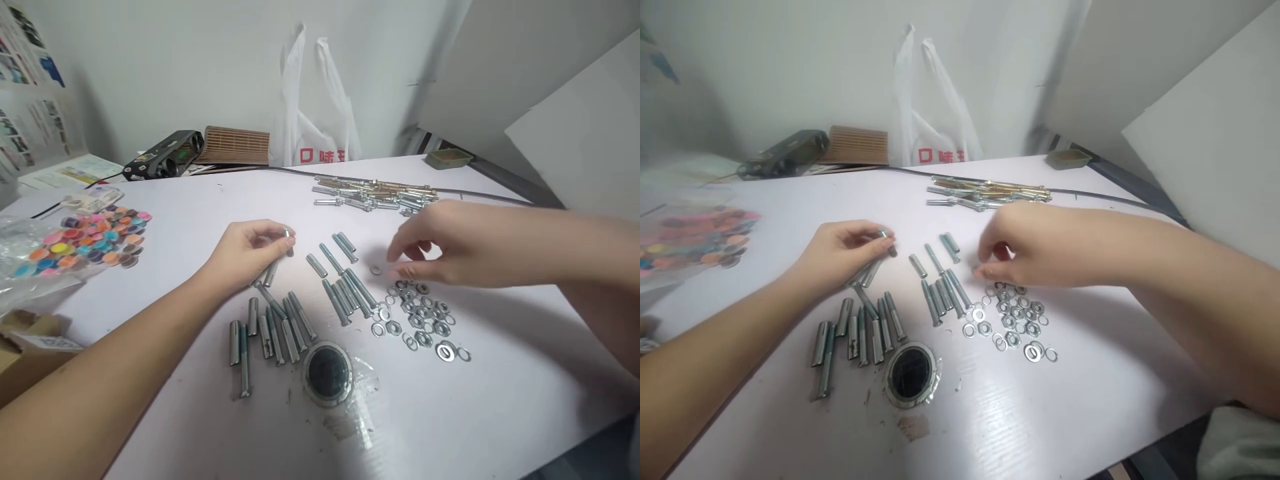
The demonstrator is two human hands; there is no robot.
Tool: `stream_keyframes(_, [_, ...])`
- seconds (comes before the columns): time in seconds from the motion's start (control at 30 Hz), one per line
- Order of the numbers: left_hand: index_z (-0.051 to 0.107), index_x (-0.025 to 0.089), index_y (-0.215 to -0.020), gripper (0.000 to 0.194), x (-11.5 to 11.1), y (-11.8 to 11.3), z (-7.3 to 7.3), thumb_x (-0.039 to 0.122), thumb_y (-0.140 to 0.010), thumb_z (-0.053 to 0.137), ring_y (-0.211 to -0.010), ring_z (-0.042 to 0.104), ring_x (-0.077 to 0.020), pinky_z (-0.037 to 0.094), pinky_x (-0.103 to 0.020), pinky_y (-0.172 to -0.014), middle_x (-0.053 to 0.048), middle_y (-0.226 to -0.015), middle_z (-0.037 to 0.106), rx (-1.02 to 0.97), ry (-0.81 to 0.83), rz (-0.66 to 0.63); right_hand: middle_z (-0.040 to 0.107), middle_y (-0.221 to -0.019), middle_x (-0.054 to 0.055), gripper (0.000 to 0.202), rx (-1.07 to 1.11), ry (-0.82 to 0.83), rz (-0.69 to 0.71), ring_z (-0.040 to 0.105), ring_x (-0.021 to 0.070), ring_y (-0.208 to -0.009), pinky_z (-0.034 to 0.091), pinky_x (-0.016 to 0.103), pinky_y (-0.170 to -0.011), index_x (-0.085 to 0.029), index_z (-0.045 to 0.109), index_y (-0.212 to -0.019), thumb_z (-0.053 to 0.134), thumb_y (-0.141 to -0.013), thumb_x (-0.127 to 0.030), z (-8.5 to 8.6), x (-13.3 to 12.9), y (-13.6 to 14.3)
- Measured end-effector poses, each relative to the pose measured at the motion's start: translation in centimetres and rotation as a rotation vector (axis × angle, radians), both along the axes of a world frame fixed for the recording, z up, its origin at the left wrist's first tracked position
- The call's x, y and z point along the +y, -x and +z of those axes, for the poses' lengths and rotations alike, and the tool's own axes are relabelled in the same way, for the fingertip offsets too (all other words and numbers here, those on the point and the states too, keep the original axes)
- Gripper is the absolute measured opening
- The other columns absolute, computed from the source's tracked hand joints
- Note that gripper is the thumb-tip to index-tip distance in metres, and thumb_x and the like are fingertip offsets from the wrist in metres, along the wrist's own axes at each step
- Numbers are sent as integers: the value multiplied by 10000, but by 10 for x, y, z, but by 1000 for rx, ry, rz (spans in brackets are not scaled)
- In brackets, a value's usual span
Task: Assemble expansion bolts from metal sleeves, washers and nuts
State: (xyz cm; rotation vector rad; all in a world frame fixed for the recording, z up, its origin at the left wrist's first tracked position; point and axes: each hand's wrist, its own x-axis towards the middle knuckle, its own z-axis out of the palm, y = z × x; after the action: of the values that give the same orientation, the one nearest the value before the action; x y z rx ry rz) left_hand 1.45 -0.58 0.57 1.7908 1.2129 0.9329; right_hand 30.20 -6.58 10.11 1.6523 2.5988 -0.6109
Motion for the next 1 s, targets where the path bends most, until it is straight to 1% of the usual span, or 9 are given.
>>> stream_keyframes(0.1, [748, 168, -932, 325, 1, 1, 0, 434, -746, 747, -768, 699, -211, 527, -294, -693, -73, -840, 754, 15, 9, 5, 650, -679, 24, 292, -124, 108, -69, 514, 129, -495, 347, 299, -467, -251, 740, -849, 583, -841, -497, -13, -15, -23])
stream_keyframes(0.2, [750, 176, -922, 312, 1, 1, 1, 435, -748, 745, -777, 699, -208, 525, -289, -708, -66, -835, 755, 27, 14, 3, 643, -681, 14, 283, -129, 109, -137, 501, 125, -515, 354, 289, -477, -259, 720, -872, 550, -862, -485, -25, -21, -35])
stream_keyframes(0.33, [751, 181, -913, 304, 1, 1, 1, 436, -748, 744, -775, 695, -205, 522, -285, -704, -66, -834, 756, 35, 17, 1, 673, -741, 9, 250, -12, 154, -130, 543, 133, -590, 415, 286, -537, -264, 705, -983, 557, -866, -427, -38, -25, -36])
stream_keyframes(0.47, [750, 182, -914, 299, 1, 2, 1, 432, -751, 744, -789, 695, -205, 522, -281, -708, -67, -835, 755, 31, 19, 0, 712, -1009, 56, 286, 154, 178, -80, 631, 166, -747, 480, 302, -618, -245, 695, -1077, 573, -861, -387, -45, -25, -32])
stream_keyframes(0.53, [749, 185, -916, 295, 1, 2, 1, 432, -754, 742, -786, 694, -202, 519, -278, -701, -66, -838, 755, 35, 21, -3, 704, -1065, 74, 300, 198, 173, -84, 641, 175, -770, 494, 315, -646, -230, 688, -1100, 569, -865, -374, -48, -23, -32])
stream_keyframes(0.63, [748, 189, -913, 286, 1, 2, 2, 429, -757, 739, -780, 691, -199, 516, -277, -695, -63, -836, 754, 37, 21, 0, 708, -1002, 67, 311, 162, 179, -74, 634, 178, -752, 490, 325, -650, -228, 663, -1122, 568, -869, -382, -53, -17, -32])
stream_keyframes(0.73, [746, 185, -912, 288, 1, 1, 2, 426, -753, 740, -788, 692, -205, 519, -284, -704, -65, -832, 753, 32, 27, -3, 692, -868, 37, 218, 128, 228, -29, 600, 166, -706, 455, 310, -612, -227, 653, -1013, 539, -887, -363, -59, -12, -33])
stream_keyframes(0.87, [742, 176, -912, 297, 1, 1, 2, 427, -753, 735, -772, 688, -205, 517, -289, -695, -67, -823, 750, 31, 25, -10, 627, -731, 7, 163, 132, 279, 11, 532, 142, -641, 411, 292, -580, -213, 610, -825, 523, -894, -333, -55, -10, -33])
stream_keyframes(1.0, [732, 158, -920, 306, 1, 0, 2, 420, -761, 722, -725, 672, -190, 504, -282, -661, -67, -793, 742, 29, 35, -26, 639, -730, 8, 192, 180, 279, 36, 548, 141, -655, 409, 287, -602, -207, 627, -779, 565, -875, -361, -33, 8, -17])
